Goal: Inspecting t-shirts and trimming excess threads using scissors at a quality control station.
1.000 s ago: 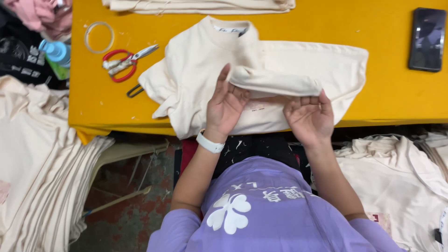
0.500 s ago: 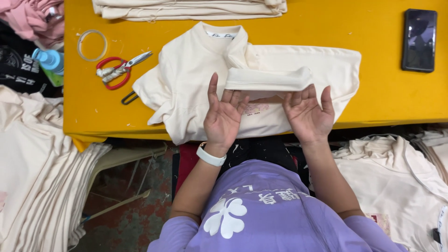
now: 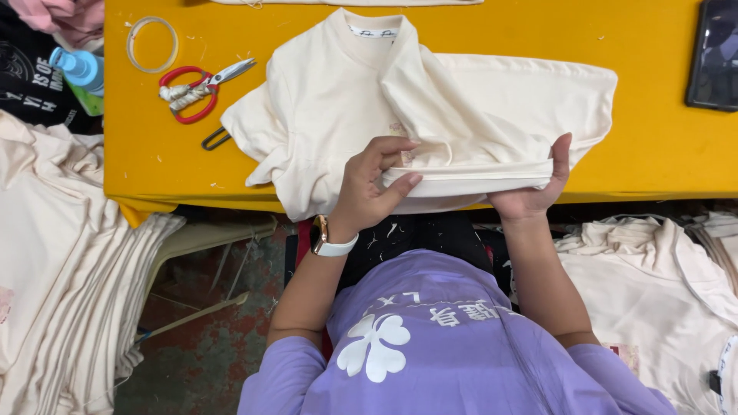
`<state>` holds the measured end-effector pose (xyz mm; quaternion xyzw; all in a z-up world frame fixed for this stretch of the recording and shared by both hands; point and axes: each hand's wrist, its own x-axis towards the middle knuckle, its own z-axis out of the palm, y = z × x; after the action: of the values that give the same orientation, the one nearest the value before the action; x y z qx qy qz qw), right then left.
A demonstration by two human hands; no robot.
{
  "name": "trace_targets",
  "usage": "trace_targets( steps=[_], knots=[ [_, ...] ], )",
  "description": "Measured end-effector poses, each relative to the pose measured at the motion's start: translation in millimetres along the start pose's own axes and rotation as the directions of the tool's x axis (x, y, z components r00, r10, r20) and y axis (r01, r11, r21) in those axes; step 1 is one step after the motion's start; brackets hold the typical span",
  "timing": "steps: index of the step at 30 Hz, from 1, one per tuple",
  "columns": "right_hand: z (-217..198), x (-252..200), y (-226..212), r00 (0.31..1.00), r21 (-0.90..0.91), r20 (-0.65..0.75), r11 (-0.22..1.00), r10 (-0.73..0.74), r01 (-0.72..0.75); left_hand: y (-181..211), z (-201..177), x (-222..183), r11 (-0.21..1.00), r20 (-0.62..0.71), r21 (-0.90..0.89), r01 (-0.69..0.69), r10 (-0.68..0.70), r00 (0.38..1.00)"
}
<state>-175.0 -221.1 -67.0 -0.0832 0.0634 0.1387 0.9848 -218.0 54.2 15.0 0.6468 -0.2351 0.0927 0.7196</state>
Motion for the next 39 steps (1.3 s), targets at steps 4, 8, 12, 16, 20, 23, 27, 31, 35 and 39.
trace_targets(
  steps=[4,8,12,16,20,23,27,31,35,39],
  knots=[
    [3,0,-1,0.999,-0.153,0.036,0.988,-0.028,0.034,-18,1,-5,0.993,-0.108,-0.105,0.058,-0.070,0.992],
    [-2,9,-16,0.997,-0.130,0.078,0.992,0.006,0.004,-69,-5,-25,0.892,-0.224,-0.397,0.217,-0.323,0.919],
    [6,24,-56,0.929,-0.224,0.351,0.974,0.118,-0.039,-49,-88,-14,0.951,-0.050,-0.072,0.301,-0.305,0.951],
    [65,30,-46,0.975,-0.469,0.071,0.856,-0.209,0.218,-60,-241,-11,0.375,-0.369,0.858,0.352,-0.029,0.929],
    [41,35,-1,0.924,-0.851,0.376,0.366,-0.074,0.376,-86,-323,-13,-0.434,-0.367,0.873,0.223,-0.283,0.886],
    [46,34,44,0.912,-0.841,0.407,0.368,-0.054,0.397,-66,-318,-3,-0.640,-0.319,0.764,0.077,-0.271,0.908],
    [61,21,61,0.918,-0.847,0.387,0.363,-0.082,0.389,-22,-296,10,-0.673,-0.403,0.733,0.095,-0.318,0.858],
    [40,18,58,0.899,-0.792,0.364,0.426,-0.245,0.437,23,-219,5,-0.049,-0.263,0.964,0.263,0.002,0.965],
    [35,11,52,0.831,-0.816,0.391,0.269,-0.395,0.512,25,-108,-5,0.701,-0.119,0.685,0.199,-0.162,0.980],
    [55,2,57,0.832,-0.800,0.413,0.289,-0.371,0.526,-9,-32,-34,0.884,-0.024,0.338,0.323,-0.335,0.942]
  ],
)
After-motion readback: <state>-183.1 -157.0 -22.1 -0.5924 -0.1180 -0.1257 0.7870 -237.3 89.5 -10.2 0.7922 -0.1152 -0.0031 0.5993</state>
